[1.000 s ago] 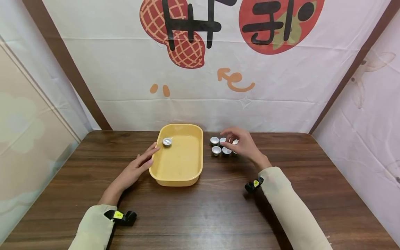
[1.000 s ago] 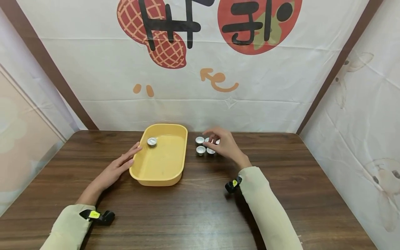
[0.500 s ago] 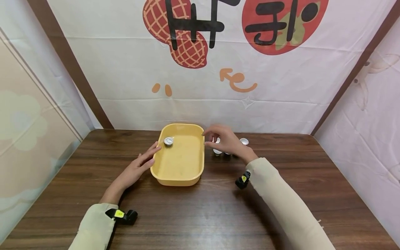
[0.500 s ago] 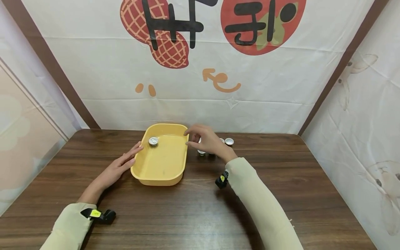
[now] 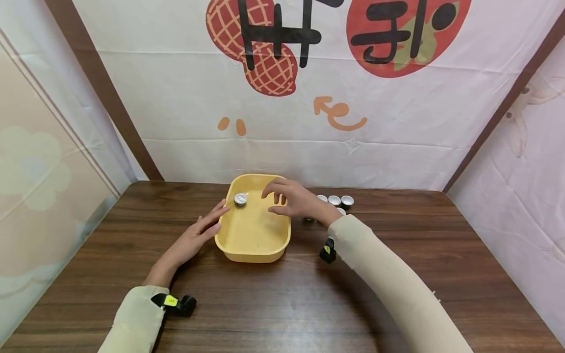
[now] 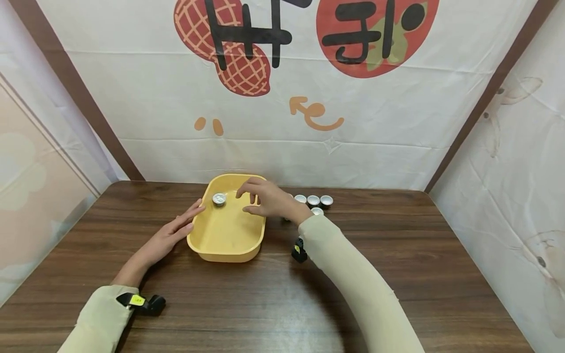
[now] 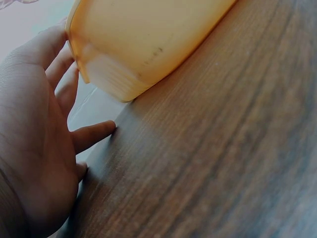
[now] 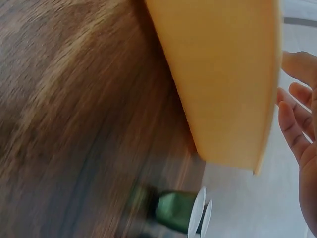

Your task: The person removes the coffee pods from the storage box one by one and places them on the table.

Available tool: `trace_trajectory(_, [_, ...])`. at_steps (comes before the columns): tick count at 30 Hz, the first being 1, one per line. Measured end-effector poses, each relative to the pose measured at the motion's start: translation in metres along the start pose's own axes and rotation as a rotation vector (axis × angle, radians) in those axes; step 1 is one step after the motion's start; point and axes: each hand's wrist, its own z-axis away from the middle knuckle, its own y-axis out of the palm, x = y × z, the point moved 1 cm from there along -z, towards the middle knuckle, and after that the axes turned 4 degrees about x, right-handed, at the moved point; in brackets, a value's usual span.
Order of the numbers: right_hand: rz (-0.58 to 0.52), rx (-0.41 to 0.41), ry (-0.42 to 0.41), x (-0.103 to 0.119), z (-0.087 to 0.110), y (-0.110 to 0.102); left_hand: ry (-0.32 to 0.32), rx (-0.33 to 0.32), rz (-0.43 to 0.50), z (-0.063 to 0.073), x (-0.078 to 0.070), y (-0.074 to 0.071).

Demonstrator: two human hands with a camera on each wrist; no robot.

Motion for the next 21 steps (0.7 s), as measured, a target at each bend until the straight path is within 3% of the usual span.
trace_trajectory(11, [-0.013, 0.055, -0.026, 0.003, -0.022, 0.015, -0.016, 0.004, -0.009, -0.001, -0.001, 0.0])
trace_trajectory(21, [0.025, 0.115, 0.003, -0.002, -0.039, 0.029, -0.008, 0.008, -0.002, 0.0, 0.0, 0.0])
